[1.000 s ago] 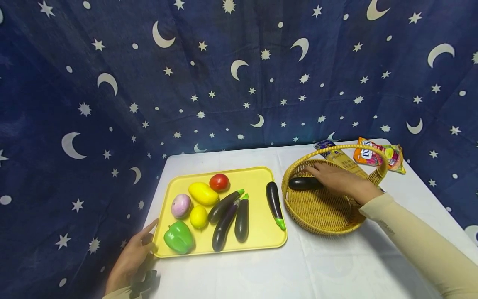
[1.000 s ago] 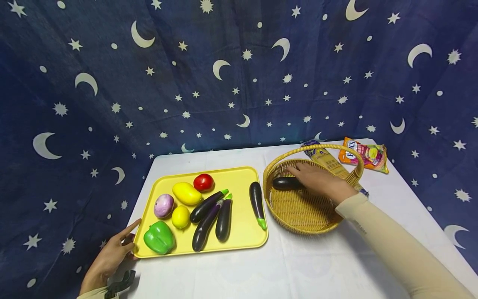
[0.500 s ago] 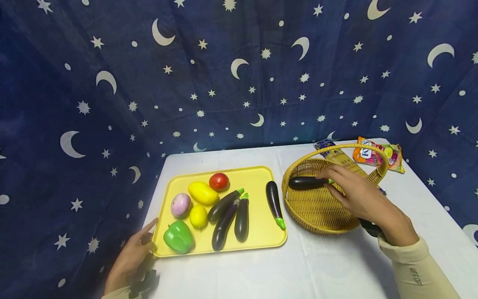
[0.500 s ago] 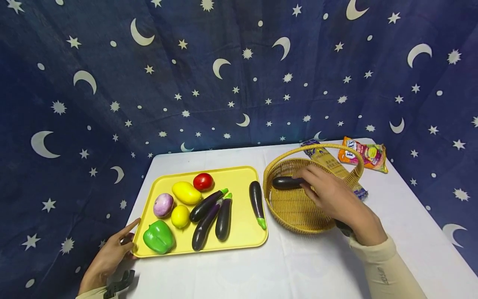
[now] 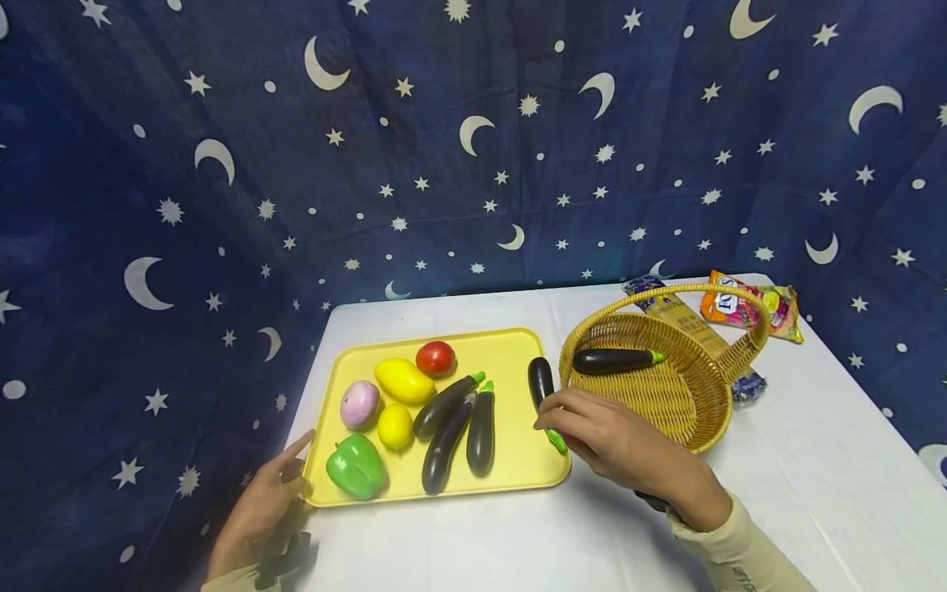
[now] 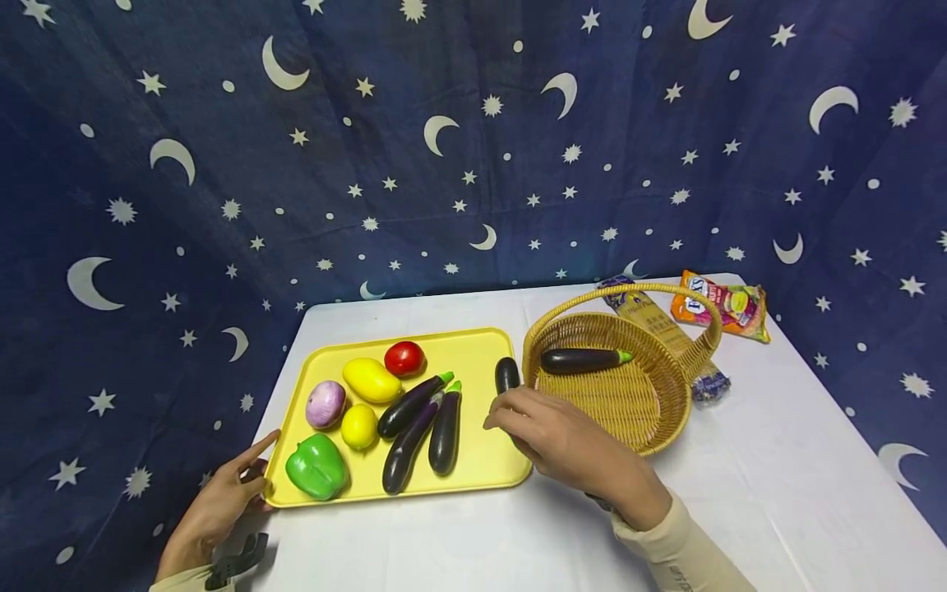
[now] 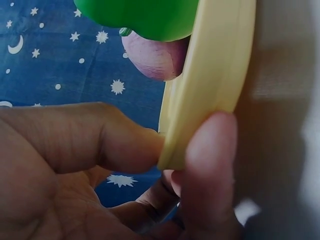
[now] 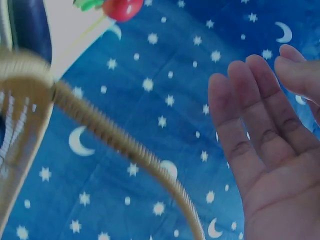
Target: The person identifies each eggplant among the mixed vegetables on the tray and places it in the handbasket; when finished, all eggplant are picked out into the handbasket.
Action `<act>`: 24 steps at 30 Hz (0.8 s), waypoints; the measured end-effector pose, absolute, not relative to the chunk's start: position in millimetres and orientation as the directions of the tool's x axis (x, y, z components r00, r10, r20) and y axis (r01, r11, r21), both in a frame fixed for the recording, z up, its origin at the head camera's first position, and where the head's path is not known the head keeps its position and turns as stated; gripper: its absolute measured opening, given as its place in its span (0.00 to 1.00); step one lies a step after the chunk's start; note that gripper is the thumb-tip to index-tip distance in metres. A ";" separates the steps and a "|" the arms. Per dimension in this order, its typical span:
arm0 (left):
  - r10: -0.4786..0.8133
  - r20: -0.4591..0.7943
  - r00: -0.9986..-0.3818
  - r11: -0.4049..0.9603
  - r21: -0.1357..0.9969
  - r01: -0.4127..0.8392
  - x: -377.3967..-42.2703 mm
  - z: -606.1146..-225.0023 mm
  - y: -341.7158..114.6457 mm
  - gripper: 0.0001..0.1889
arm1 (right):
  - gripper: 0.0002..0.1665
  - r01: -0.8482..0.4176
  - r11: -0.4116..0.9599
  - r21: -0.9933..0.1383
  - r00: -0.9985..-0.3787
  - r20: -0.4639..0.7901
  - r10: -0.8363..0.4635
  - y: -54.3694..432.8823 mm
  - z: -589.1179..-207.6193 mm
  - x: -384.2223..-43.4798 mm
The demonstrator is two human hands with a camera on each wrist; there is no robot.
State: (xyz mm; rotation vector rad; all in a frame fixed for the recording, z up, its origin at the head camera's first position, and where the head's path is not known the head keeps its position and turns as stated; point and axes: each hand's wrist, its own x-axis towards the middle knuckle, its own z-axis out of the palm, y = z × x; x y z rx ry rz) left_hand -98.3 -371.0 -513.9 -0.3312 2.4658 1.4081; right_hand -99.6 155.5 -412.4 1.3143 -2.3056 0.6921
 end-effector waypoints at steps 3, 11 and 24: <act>-0.061 -0.356 -0.932 0.496 0.800 -0.338 -99.4 -512.4 -369.7 0.46 | 0.12 -0.873 0.435 -0.222 -0.480 0.548 -0.685 141.3 -422.4 -99.8; -0.073 -0.368 -0.927 0.523 0.777 -0.350 -100.0 -510.8 -367.9 0.46 | 0.25 -0.786 0.572 -0.236 -0.608 0.465 -0.644 101.8 -470.6 -105.9; -0.079 -0.364 -0.928 0.517 0.781 -0.350 -101.1 -511.1 -367.5 0.46 | 0.20 -0.768 0.577 -0.278 -0.640 0.320 -0.698 66.2 -498.8 -143.8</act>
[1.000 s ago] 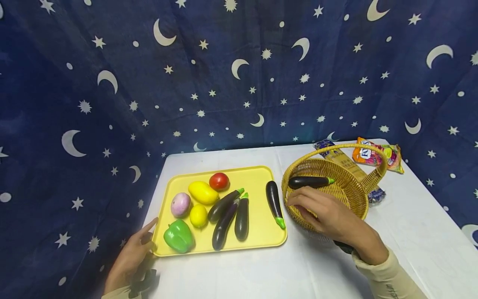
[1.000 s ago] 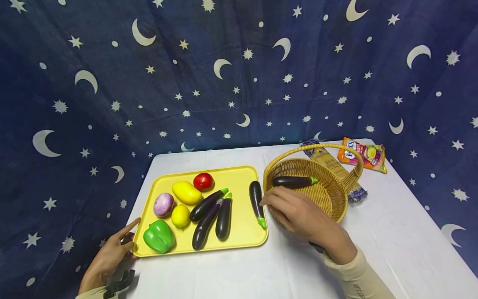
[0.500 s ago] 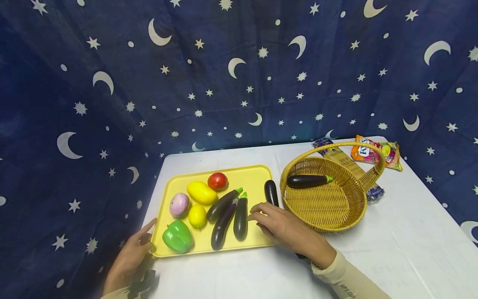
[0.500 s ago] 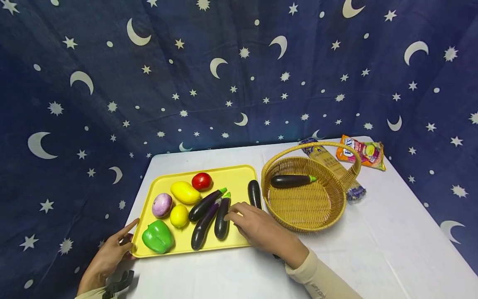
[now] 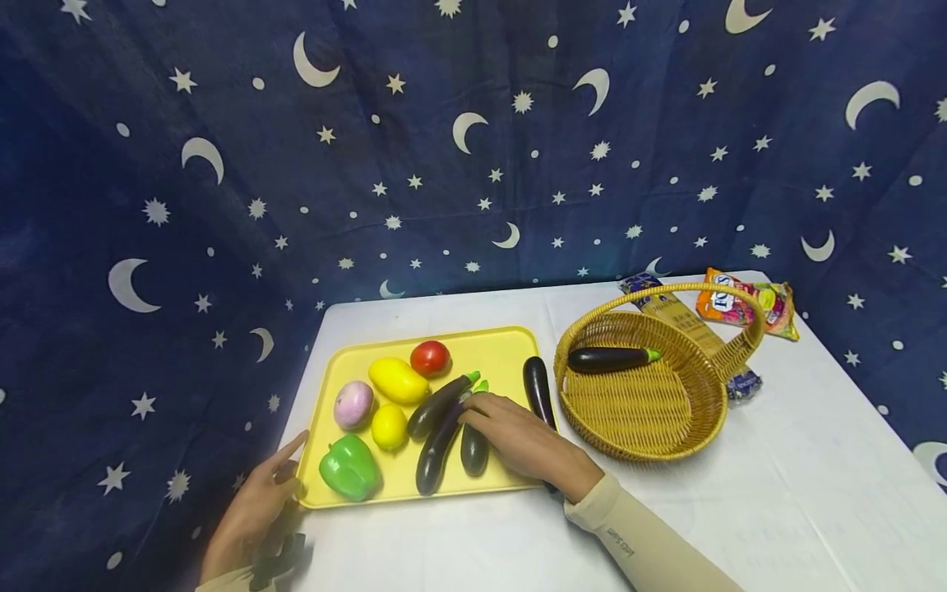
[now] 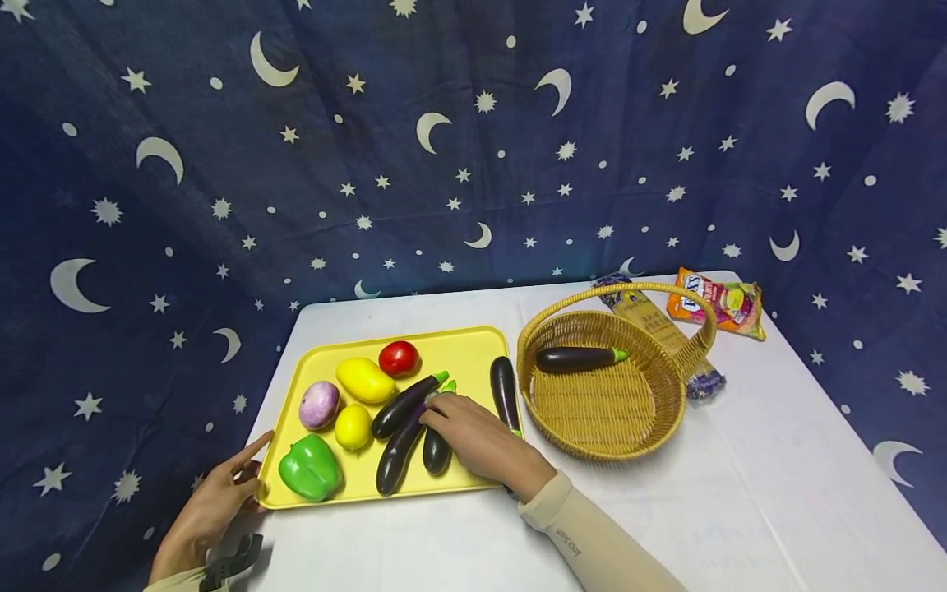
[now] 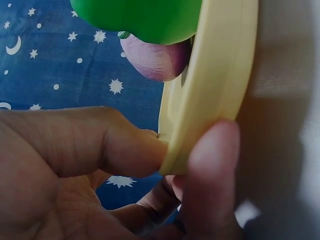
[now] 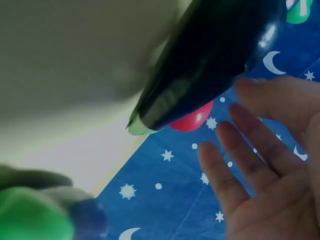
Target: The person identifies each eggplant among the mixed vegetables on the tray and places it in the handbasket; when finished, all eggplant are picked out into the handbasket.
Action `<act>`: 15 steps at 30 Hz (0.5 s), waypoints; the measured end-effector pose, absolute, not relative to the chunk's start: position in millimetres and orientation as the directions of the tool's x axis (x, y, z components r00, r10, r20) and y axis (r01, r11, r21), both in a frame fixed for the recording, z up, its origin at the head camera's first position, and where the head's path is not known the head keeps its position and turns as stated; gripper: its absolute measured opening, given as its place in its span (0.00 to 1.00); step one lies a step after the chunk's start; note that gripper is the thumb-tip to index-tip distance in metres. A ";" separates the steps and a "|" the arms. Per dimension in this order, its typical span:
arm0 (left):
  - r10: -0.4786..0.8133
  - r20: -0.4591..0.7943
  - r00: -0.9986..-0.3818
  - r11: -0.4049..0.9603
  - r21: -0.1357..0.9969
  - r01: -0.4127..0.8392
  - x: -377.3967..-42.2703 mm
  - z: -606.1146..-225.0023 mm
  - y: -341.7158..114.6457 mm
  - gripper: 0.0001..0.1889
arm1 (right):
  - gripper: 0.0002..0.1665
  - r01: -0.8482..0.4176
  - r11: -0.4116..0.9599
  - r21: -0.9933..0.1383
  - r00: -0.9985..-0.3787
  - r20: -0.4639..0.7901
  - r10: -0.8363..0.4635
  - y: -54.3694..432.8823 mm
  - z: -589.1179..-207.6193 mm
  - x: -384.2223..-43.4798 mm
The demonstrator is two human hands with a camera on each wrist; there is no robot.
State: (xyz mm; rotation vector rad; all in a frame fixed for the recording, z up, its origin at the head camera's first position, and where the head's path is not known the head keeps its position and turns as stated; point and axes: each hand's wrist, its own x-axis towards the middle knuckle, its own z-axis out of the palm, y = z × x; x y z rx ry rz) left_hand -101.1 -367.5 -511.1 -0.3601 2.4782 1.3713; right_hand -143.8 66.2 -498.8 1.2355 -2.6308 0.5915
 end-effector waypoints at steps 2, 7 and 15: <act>-0.079 -0.368 -0.927 0.520 0.778 -0.353 -101.6 -511.3 -367.6 0.46 | 0.21 -0.774 0.571 -0.273 -0.633 0.304 -0.712 62.7 -498.9 -146.9; -0.075 -0.376 -0.924 0.539 0.764 -0.355 -103.1 -510.0 -367.5 0.46 | 0.22 -0.767 0.583 -0.268 -0.640 0.264 -0.721 60.4 -498.8 -154.2; -0.072 -0.385 -0.920 0.540 0.760 -0.361 -102.0 -511.7 -369.0 0.46 | 0.17 -0.752 0.620 -0.225 -0.658 0.201 -0.725 60.5 -506.7 -162.4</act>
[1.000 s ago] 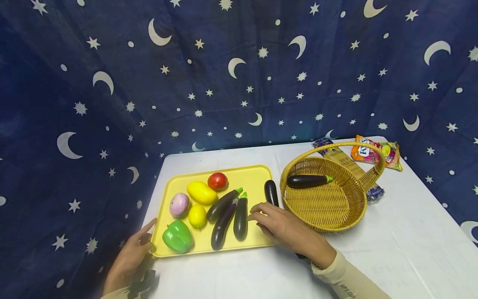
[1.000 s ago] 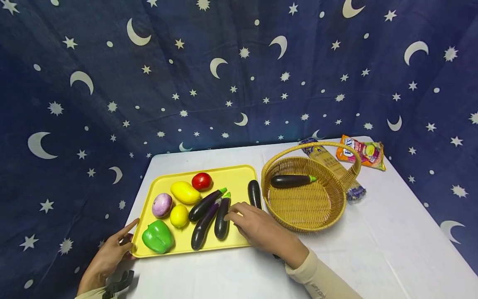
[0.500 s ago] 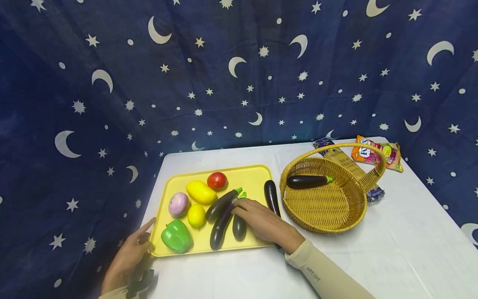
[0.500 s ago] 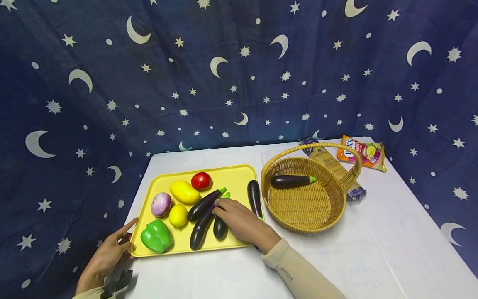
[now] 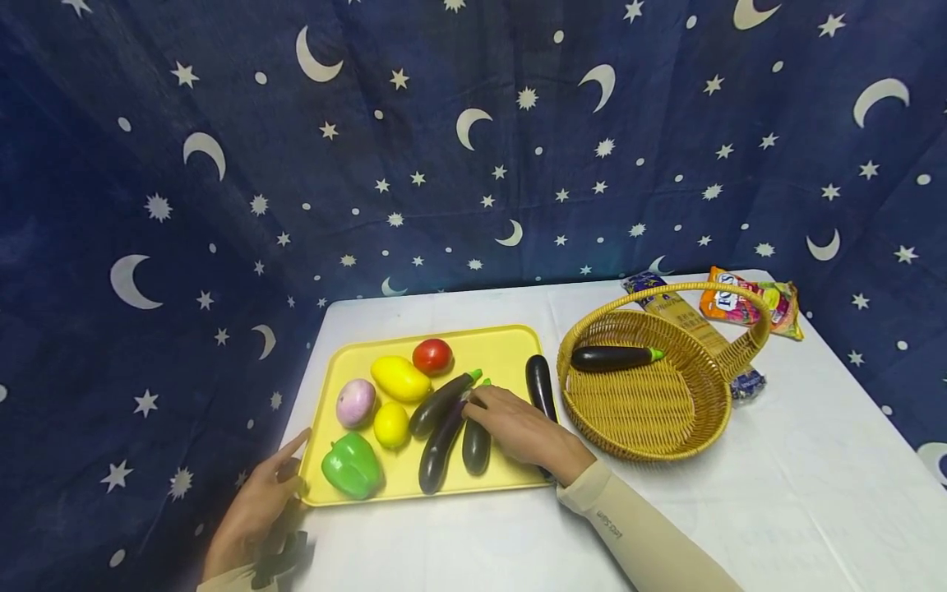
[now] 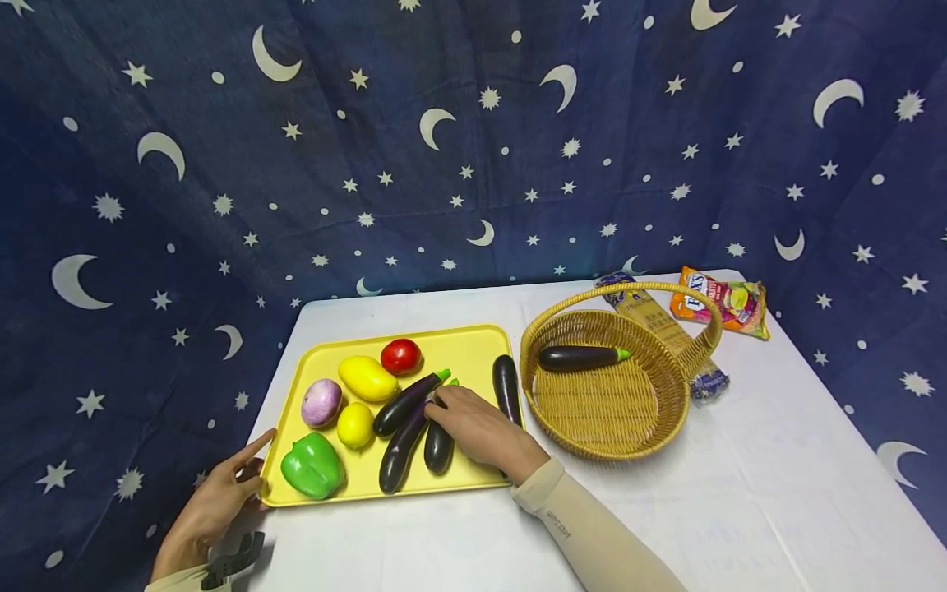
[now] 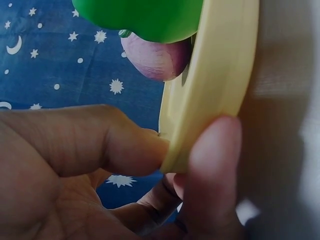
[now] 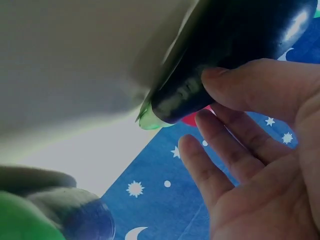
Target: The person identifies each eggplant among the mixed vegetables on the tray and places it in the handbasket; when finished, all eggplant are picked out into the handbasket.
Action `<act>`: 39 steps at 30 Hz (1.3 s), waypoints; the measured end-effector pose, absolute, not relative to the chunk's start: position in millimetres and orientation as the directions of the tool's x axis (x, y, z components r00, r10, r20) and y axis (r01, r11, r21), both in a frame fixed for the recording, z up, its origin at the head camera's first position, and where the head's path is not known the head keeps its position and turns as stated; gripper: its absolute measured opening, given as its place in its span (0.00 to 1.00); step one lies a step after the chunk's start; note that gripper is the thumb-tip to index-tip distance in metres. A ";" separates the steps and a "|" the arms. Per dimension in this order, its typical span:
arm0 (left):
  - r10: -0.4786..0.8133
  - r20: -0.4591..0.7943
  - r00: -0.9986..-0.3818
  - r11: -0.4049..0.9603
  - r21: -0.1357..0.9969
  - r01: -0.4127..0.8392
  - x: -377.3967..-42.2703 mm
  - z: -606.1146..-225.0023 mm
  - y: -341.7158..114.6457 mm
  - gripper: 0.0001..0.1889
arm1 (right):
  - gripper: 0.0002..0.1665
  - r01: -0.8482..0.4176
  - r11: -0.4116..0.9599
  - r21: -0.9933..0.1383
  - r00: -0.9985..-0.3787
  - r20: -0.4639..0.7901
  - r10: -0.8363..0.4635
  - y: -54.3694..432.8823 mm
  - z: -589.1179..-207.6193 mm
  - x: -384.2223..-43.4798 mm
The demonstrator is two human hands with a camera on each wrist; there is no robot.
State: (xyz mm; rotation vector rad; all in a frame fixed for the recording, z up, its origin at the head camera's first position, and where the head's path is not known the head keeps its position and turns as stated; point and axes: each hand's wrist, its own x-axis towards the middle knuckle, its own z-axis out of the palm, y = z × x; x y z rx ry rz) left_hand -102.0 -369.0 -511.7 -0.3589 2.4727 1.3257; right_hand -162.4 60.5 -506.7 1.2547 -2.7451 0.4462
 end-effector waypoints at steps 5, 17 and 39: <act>-0.065 -0.373 -0.926 0.540 0.767 -0.347 -102.4 -512.5 -369.9 0.46 | 0.15 -0.749 0.615 -0.247 -0.660 0.199 -0.724 59.1 -506.9 -164.3; -0.052 -0.365 -0.930 0.535 0.776 -0.334 -103.2 -511.6 -370.2 0.47 | 0.18 -0.756 0.589 -0.288 -0.646 0.179 -0.742 59.0 -507.0 -169.4; -0.080 -0.378 -0.923 0.543 0.760 -0.358 -105.1 -513.7 -369.4 0.47 | 0.13 -0.708 0.610 -0.357 -0.683 0.126 -0.719 60.2 -507.0 -170.7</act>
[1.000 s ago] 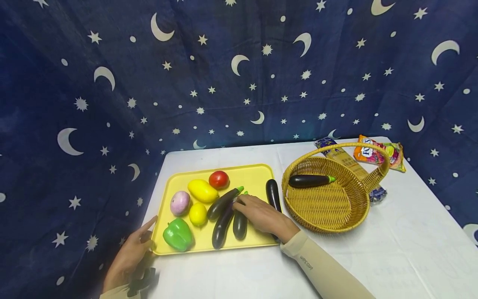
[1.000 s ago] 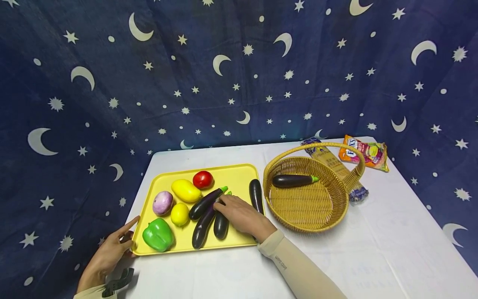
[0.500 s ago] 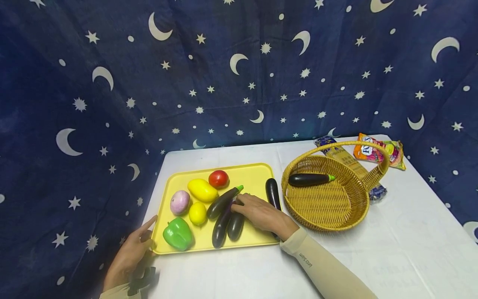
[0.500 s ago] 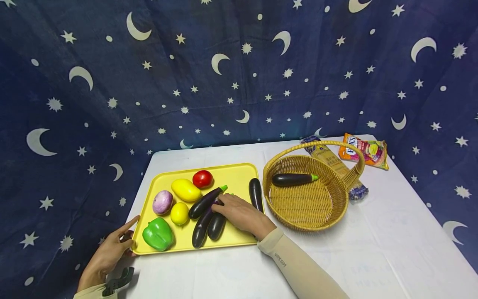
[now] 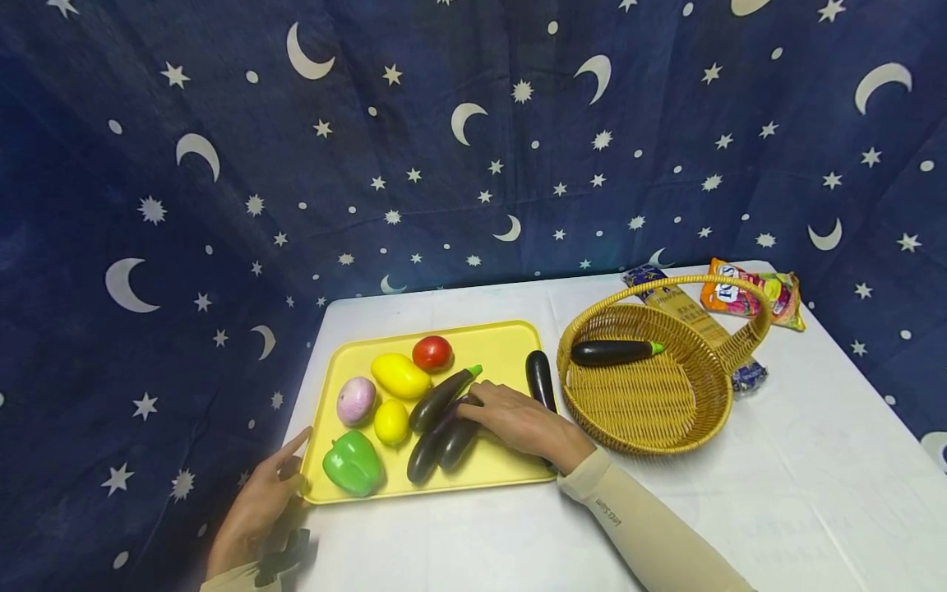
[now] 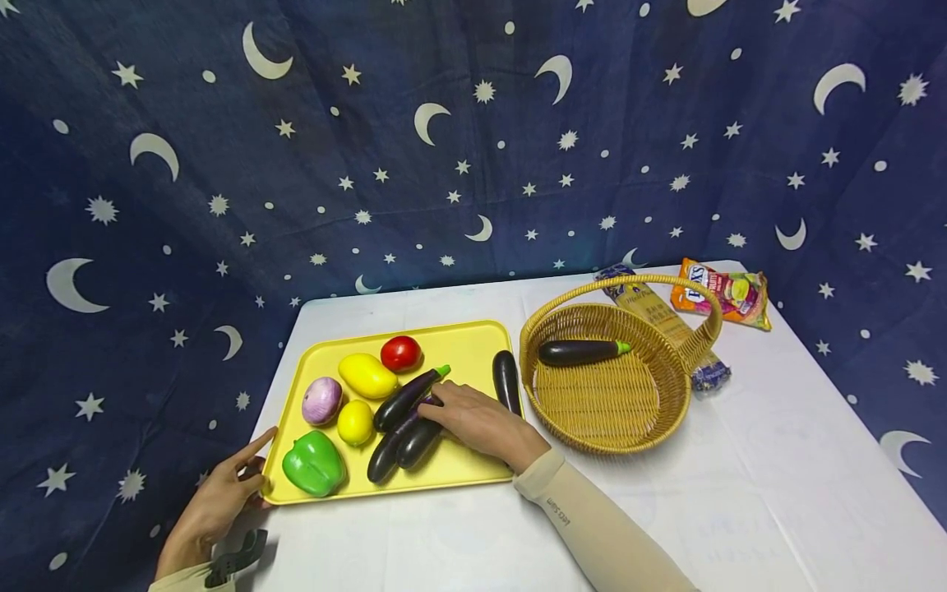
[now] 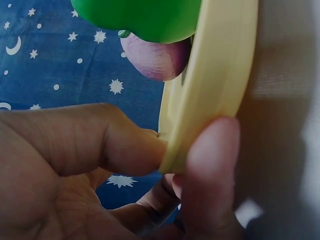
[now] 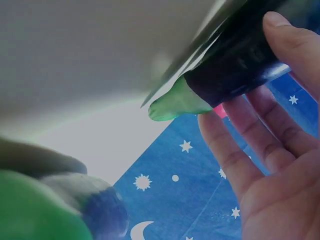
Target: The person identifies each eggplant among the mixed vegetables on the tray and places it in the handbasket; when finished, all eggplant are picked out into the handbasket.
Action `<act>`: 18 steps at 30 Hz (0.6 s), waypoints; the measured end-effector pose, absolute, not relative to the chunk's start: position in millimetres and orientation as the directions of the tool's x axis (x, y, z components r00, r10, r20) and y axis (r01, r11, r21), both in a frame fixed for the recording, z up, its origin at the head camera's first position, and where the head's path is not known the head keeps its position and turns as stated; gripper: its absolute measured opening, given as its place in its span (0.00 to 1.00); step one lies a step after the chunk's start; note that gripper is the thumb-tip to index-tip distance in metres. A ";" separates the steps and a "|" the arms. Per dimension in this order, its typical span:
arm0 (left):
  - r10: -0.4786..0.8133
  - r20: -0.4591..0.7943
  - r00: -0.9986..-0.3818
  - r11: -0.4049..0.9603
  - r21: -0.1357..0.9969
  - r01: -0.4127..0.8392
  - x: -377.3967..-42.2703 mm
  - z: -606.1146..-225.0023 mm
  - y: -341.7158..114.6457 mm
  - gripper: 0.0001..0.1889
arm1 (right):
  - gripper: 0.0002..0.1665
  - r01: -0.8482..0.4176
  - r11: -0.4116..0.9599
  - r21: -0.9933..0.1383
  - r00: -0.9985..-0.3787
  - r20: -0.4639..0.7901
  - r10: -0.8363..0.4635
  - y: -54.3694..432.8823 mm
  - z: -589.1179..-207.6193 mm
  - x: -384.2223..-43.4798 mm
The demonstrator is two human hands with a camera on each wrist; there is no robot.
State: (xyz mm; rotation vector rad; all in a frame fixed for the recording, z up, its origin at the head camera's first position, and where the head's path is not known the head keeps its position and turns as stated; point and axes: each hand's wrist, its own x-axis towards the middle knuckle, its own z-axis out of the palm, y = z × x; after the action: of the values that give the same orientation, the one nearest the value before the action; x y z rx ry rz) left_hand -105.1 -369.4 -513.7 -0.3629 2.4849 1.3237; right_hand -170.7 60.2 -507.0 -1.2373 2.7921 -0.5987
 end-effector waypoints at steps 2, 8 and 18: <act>-0.078 -0.375 -0.924 0.540 0.763 -0.355 -105.2 -513.7 -369.4 0.48 | 0.20 -0.804 0.565 -0.185 -0.594 0.217 -0.775 62.4 -507.4 -170.3; -0.089 -0.374 -0.923 0.529 0.767 -0.363 -104.1 -513.4 -368.1 0.48 | 0.22 -0.828 0.544 -0.140 -0.560 0.279 -0.780 64.7 -505.0 -168.9; -0.074 -0.361 -0.930 0.517 0.783 -0.345 -103.0 -514.1 -369.1 0.49 | 0.22 -0.818 0.555 -0.149 -0.574 0.255 -0.778 66.7 -507.5 -164.6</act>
State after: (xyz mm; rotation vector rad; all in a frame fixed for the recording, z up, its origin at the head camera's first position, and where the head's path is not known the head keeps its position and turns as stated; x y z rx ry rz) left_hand -103.0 -369.1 -514.1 -0.3518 2.4784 1.3739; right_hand -164.6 66.7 -507.5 -1.5055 2.9083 -0.4188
